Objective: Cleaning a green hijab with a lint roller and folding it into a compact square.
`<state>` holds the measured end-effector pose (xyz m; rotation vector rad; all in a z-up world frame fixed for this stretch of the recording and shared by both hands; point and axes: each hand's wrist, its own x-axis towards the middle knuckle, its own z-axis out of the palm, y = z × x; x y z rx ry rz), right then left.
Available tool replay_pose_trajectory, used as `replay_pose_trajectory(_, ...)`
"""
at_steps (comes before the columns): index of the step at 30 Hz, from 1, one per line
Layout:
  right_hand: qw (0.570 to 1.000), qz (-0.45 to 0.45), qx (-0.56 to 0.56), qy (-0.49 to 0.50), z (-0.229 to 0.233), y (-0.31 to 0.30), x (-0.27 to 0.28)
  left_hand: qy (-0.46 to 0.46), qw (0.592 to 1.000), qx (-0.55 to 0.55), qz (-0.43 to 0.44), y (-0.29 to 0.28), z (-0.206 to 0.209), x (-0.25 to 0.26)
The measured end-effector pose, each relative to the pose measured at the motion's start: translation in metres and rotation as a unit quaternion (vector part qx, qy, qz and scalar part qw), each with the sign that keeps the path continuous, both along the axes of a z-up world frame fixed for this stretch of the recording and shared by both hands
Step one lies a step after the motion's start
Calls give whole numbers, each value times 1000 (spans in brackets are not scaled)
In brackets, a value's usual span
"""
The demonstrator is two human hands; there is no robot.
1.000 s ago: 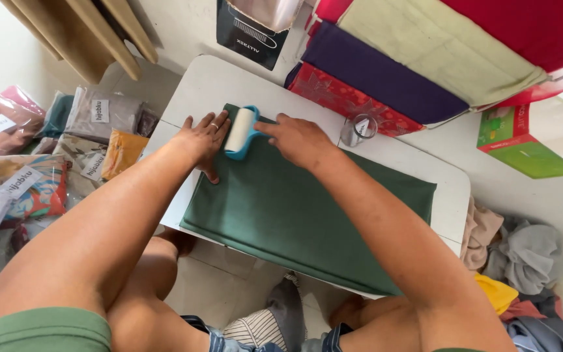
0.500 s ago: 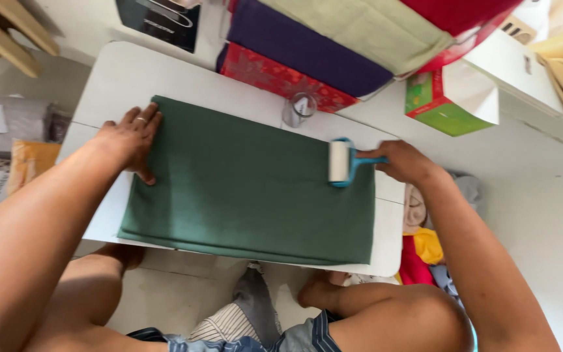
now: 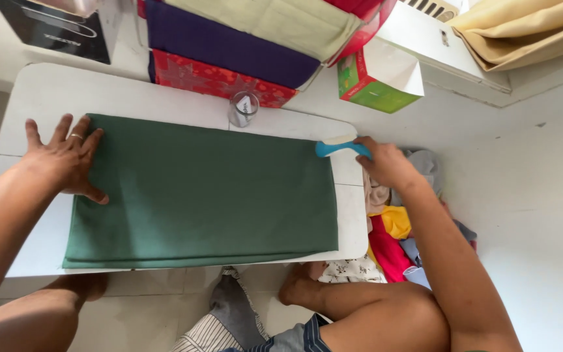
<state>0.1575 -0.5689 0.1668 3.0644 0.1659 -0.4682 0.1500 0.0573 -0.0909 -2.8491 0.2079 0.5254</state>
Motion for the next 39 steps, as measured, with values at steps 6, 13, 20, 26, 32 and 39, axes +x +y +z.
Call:
replay_pose_trajectory(6, 997, 21, -32, 71, -56, 12, -40, -31, 993, 0, -114, -12, -7, -4)
replay_pose_trajectory(13, 987, 57, -52, -142, -103, 13, 0, 33, 999, 29, -31, -28, 5, -1)
replay_pose_trajectory(20, 979, -78, -46, 183, -11, 59, -21, 43, 998, 35, -20, -30, 4, -1)
replay_pose_trajectory(26, 991, 80, -49, -97, -104, 6, -8, 19, 998, 48, -23, -26, -8, 1)
replay_pose_trajectory(32, 998, 42, -33, -11, -54, 35, -31, -7, 997, 74, -29, -15, -16, -2)
replay_pose_trajectory(39, 935, -99, -37, 338, 20, 67, -68, -5, 996, 80, -37, -11, -15, -6)
